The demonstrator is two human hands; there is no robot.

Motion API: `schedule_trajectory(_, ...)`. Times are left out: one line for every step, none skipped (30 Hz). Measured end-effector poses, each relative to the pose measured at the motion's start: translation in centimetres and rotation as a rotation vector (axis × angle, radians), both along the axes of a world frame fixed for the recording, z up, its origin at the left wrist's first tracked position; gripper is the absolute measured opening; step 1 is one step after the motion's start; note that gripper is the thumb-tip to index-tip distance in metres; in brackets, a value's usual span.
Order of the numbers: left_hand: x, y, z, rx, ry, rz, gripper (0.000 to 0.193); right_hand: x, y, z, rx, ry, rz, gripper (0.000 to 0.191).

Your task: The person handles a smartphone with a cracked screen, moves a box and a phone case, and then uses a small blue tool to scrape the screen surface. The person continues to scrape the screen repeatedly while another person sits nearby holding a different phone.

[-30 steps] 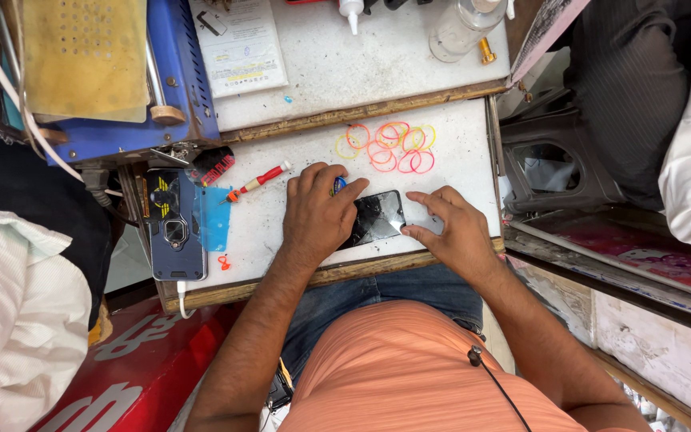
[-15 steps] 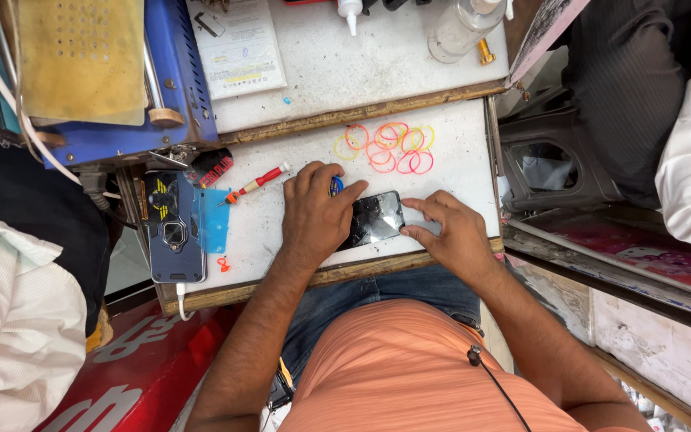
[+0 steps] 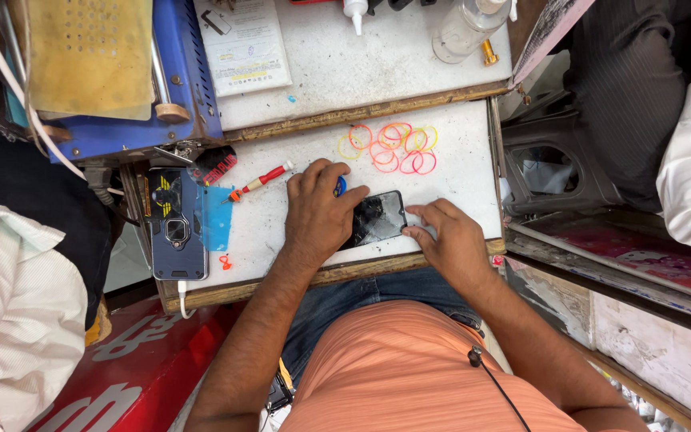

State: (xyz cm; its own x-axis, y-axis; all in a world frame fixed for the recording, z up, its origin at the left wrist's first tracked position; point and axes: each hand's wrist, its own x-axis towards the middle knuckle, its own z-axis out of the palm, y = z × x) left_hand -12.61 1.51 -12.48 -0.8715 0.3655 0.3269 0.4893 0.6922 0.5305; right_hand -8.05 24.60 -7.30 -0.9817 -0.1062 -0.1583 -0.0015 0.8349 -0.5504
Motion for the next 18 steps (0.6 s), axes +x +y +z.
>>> schedule_trajectory(-0.03,-0.04,-0.01,0.0,0.001,-0.004,0.023,0.0,-0.09,0.1,0.01,-0.031,-0.027,0.039)
schedule_trajectory(-0.04,-0.05,-0.02,0.0,-0.002,-0.007,0.023,0.01,-0.18,0.2,0.019,-0.066,-0.053,0.038)
schedule_trajectory(-0.01,-0.07,-0.03,-0.001,-0.007,-0.01,0.024,-0.02,-0.09,0.37,-0.015,-0.034,-0.003,0.042)
schedule_trajectory(0.01,-0.07,-0.04,-0.014,-0.006,0.006,0.024,-0.12,0.15,0.57,-0.05,-0.002,0.046,0.046)
schedule_trajectory(0.01,-0.04,-0.06,-0.026,-0.004,0.021,0.024,-0.19,0.28,0.69,-0.083,0.031,0.093,0.05)
schedule_trajectory(0.02,0.03,-0.09,-0.036,-0.003,0.032,0.024,-0.2,0.29,0.73,-0.08,0.052,0.105,0.049)
schedule_trajectory(0.02,0.06,-0.11,-0.039,-0.005,0.028,0.024,-0.19,0.28,0.74,-0.075,0.074,0.115,0.049)
schedule_trajectory(0.03,0.04,-0.13,-0.042,-0.007,0.023,0.024,-0.15,0.23,0.71,-0.071,0.095,0.125,0.049)
schedule_trajectory(0.02,0.03,-0.16,-0.045,-0.008,0.019,0.023,-0.09,0.12,0.64,-0.048,0.037,0.074,0.048)
schedule_trajectory(-0.02,0.07,-0.19,-0.036,-0.008,-0.002,0.025,-0.04,-0.05,0.54,-0.025,-0.02,0.024,0.046)
schedule_trajectory(-0.06,0.05,-0.21,-0.029,-0.008,-0.019,0.027,-0.02,-0.24,0.42,-0.004,-0.076,-0.022,0.044)
schedule_trajectory(-0.05,-0.01,-0.22,-0.024,-0.009,-0.033,0.028,0.02,-0.37,0.34,0.015,-0.083,-0.035,0.043)
schedule_trajectory(-0.03,-0.06,-0.23,-0.025,-0.017,-0.03,0.027,0.06,-0.45,0.3,0.034,-0.09,-0.048,0.042)
schedule_trajectory(-0.04,-0.07,-0.24,-0.026,-0.024,-0.026,0.026,0.04,-0.5,0.26,0.053,-0.096,-0.06,0.041)
schedule_trajectory(-0.01,-0.09,-0.25,-0.027,-0.032,-0.024,0.025,-0.01,-0.49,0.25,0.014,-0.023,-0.01,0.042)
schedule_trajectory(0.04,-0.09,-0.25,-0.037,-0.029,-0.002,0.024,-0.03,-0.4,0.3,-0.024,0.048,0.037,0.044)
schedule_trajectory(0.08,-0.07,-0.26,-0.046,-0.027,0.016,0.023,-0.02,-0.34,0.34,-0.061,0.119,0.081,0.045)
schedule_trajectory(0.09,-0.02,-0.28,-0.054,-0.023,0.034,0.022,-0.04,-0.31,0.35,-0.045,0.105,0.067,0.044)
